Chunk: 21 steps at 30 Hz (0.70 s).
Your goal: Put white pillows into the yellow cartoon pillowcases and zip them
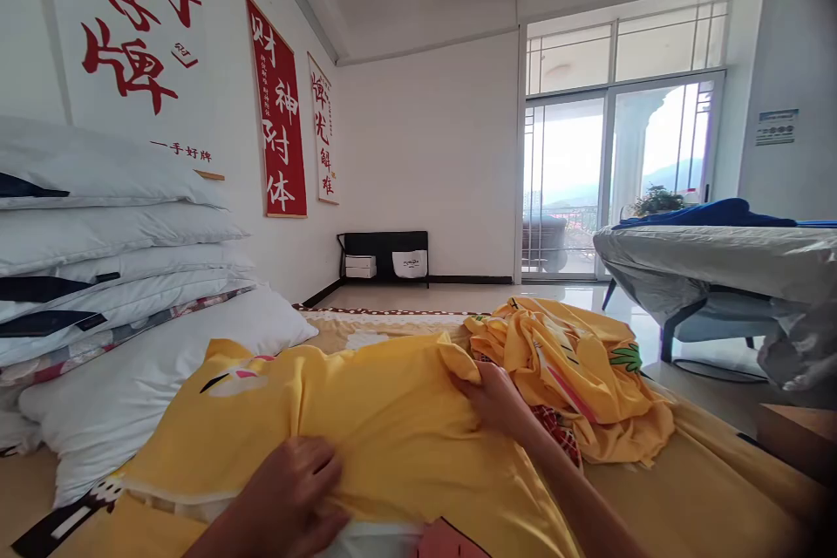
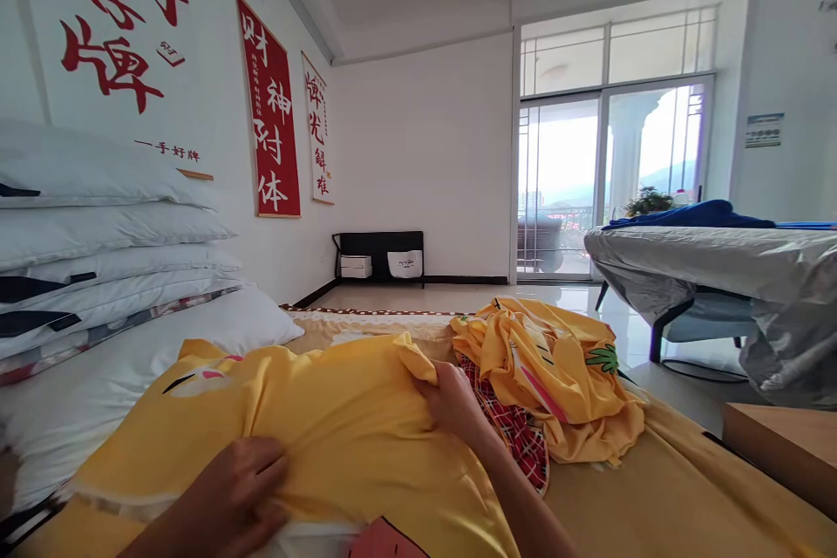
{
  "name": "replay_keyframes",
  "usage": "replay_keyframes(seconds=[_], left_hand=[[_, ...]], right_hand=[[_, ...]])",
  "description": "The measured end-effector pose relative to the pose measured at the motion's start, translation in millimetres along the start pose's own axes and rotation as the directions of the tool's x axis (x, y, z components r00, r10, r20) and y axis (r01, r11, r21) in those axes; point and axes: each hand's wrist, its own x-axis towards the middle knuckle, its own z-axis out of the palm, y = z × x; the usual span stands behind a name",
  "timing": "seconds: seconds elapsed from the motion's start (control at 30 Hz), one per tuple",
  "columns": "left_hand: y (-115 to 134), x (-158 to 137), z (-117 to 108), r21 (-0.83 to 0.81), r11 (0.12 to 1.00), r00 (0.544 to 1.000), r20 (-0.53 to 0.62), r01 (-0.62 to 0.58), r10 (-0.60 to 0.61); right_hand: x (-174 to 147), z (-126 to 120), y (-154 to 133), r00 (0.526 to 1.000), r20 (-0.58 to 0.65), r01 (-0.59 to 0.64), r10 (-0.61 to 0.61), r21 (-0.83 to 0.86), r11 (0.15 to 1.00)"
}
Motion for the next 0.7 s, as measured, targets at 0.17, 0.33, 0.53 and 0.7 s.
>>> replay_keyframes(seconds=[0.17, 0.33, 0.53, 0.7], left_hand=[[-10, 15, -4, 0.138, 0.99, 0.979, -0.202, -0.008, 0.036], [-8, 10, -15, 0.101, 0.993, 0.998, -0.027, 0.059, -0.056], [-87, -95, 3, 0.279, 0.551, 0.605, -0.171, 0.786, -0.777], [-119, -184, 37, 0.303, 0.332, 0.311, 0.115, 0.893, -0.943]], right_hand=[[6, -7, -19, 0.923, -0.368, 0.13, -0.115, 0.016, 0.991], [25, -4, -14, 0.842, -0.539, 0.098, 0.021, 0.191, 0.977], [20, 15, 57, 0.949, -0.193, -0.168, 0.248, 0.356, 0.919], [-34, 53, 129, 0.898, 0.074, -0.439, 0.433, 0.17, 0.882]])
